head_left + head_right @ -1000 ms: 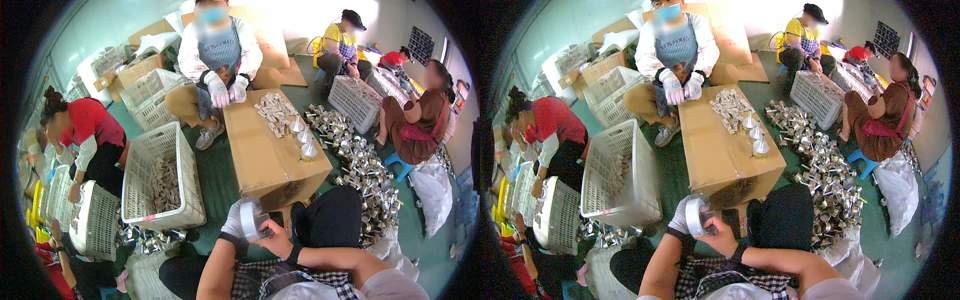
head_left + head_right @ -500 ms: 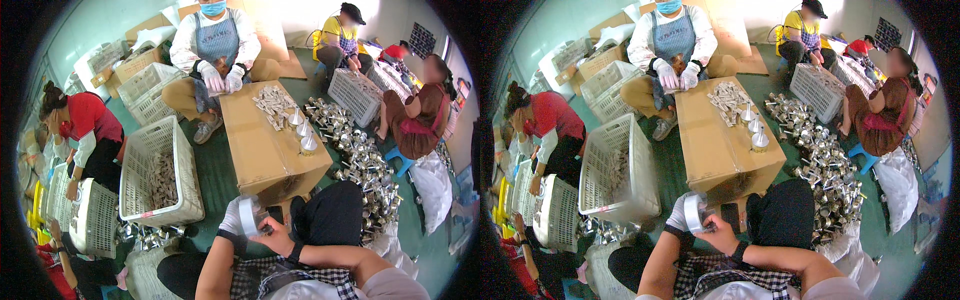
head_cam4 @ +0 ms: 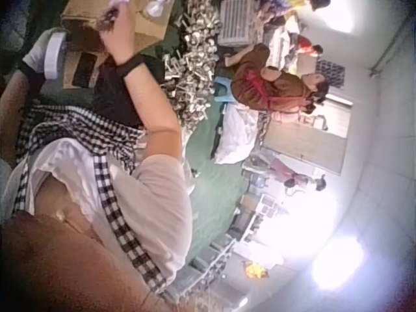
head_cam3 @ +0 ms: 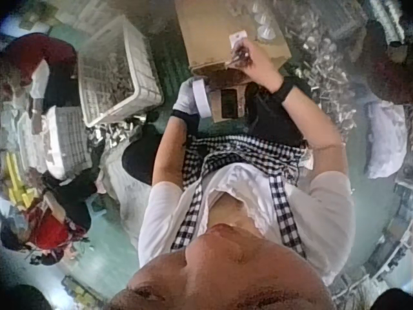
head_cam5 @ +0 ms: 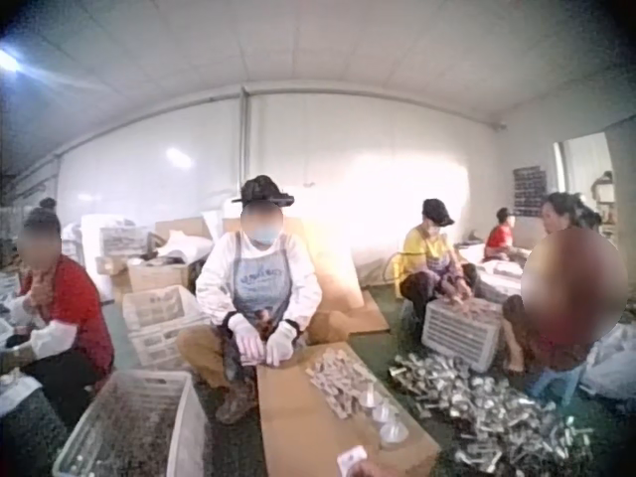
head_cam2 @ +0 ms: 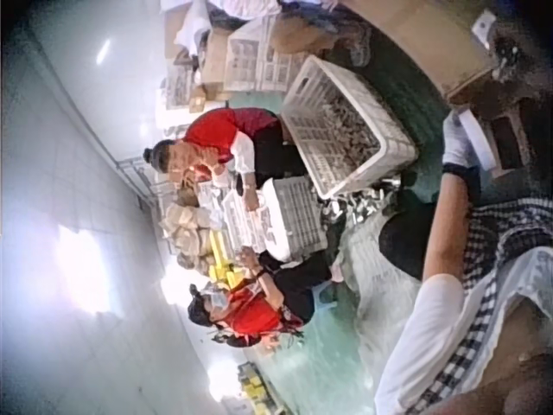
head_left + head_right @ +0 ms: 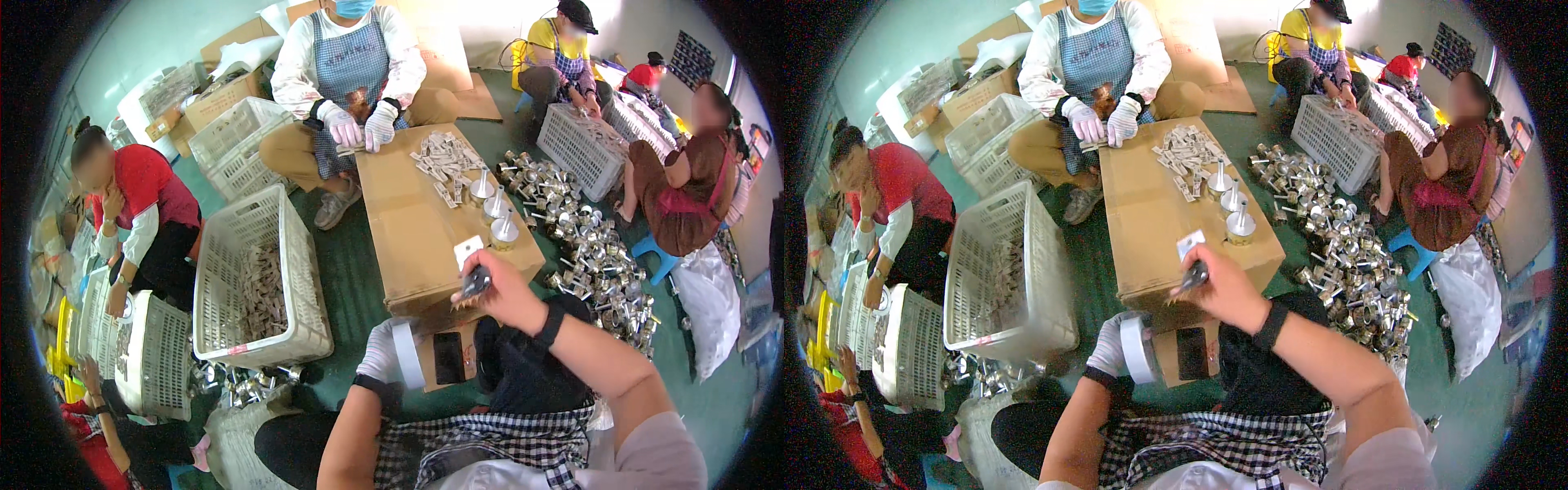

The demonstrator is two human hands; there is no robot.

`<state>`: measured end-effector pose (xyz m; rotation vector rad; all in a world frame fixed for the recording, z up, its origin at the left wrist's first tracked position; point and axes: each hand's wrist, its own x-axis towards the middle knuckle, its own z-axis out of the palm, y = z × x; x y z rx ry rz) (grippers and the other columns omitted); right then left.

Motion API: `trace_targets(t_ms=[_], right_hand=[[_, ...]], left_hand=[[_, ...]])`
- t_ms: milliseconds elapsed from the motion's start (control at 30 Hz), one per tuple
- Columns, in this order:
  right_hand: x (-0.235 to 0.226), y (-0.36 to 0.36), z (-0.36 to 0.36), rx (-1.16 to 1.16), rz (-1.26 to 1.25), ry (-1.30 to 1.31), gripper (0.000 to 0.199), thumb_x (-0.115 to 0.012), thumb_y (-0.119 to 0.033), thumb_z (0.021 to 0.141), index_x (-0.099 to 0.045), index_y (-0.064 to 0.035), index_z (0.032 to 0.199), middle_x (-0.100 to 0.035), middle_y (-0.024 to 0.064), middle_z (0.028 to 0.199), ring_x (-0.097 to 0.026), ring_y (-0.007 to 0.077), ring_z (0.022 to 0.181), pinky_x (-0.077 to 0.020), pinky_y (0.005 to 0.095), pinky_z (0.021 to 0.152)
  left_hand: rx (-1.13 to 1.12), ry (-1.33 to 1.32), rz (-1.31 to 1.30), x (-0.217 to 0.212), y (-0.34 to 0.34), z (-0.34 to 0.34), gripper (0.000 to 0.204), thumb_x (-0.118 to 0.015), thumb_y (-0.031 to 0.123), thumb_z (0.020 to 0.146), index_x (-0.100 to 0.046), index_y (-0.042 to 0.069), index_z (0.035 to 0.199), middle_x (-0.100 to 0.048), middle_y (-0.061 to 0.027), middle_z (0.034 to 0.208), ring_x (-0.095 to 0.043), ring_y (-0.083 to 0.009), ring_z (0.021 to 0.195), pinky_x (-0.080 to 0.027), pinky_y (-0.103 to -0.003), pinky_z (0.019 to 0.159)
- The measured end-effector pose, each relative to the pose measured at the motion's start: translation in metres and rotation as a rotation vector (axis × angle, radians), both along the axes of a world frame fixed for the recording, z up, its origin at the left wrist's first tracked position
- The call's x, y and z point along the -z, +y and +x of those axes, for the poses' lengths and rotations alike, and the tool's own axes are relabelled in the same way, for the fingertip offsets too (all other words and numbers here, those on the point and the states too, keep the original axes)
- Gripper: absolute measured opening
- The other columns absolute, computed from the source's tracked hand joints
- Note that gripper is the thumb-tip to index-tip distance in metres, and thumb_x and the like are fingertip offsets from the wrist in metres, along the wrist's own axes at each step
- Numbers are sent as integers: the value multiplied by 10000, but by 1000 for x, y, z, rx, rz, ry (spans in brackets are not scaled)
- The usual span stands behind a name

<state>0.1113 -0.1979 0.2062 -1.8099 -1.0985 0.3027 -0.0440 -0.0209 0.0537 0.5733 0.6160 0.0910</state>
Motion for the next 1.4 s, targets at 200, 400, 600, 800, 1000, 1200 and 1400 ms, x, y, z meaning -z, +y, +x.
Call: trace_targets(t_ms=[200, 400, 600, 800, 1000, 1200, 1400], right_hand=[[15, 5, 35, 147, -80, -90, 434, -803, -154, 632, -468, -52, 888, -570, 112, 714, -577, 254, 685, -453, 338, 618], [2, 14, 13, 98, -144, -203, 425, -796, -133, 637, -464, -59, 891, -574, 128, 788, -579, 312, 748, -450, 359, 630], [5, 9, 14, 55, -229, -210, 411, -774, -134, 639, -463, -36, 891, -578, 160, 835, -565, 366, 795, -441, 423, 672], [6, 6, 15, 57, -323, -227, 349, -724, -94, 676, -467, -40, 905, -578, 171, 841, -567, 371, 807, -439, 427, 670], [17, 5, 16, 61, -313, -288, 391, -763, -125, 652, -471, -54, 902, -588, 157, 796, -580, 353, 750, -445, 420, 631], [12, 5, 12, 32, -359, -238, 346, -722, -121, 687, -466, -43, 906, -582, 174, 837, -570, 372, 797, -440, 435, 676], [13, 3, 12, 25, -397, -244, 333, -711, -129, 702, -468, -35, 910, -580, 186, 841, -567, 382, 814, -439, 444, 692]], left_hand=[[150, -19, 494, 3, 0, 1, 332, -737, 24, 701, -614, -1, 1008, -655, -64, 905, -613, -140, 810, -513, -268, 735], [180, 73, 513, -4, -1, -3, 405, -779, 26, 658, -597, 40, 1019, -623, -12, 832, -585, -115, 710, -502, -259, 643], [209, 42, 647, 6, 1, -5, 409, -780, 41, 662, -588, 42, 1024, -626, -14, 828, -582, -110, 693, -497, -257, 629], [233, 21, 714, 1, 0, -4, 331, -750, 72, 695, -625, 29, 999, -621, 3, 853, -564, -82, 756, -472, -241, 699], [222, 25, 719, 13, 1, -3, 350, -766, 79, 675, -631, 33, 995, -651, -27, 905, -589, -103, 801, -475, -253, 738], [222, 22, 651, 21, 5, -4, 361, -773, 89, 672, -631, 24, 997, -660, -44, 922, -598, -114, 814, -478, -263, 760], [238, 28, 740, 13, 4, -4, 372, -783, 105, 668, -634, 25, 999, -660, -46, 924, -600, -117, 820, -476, -260, 765]])
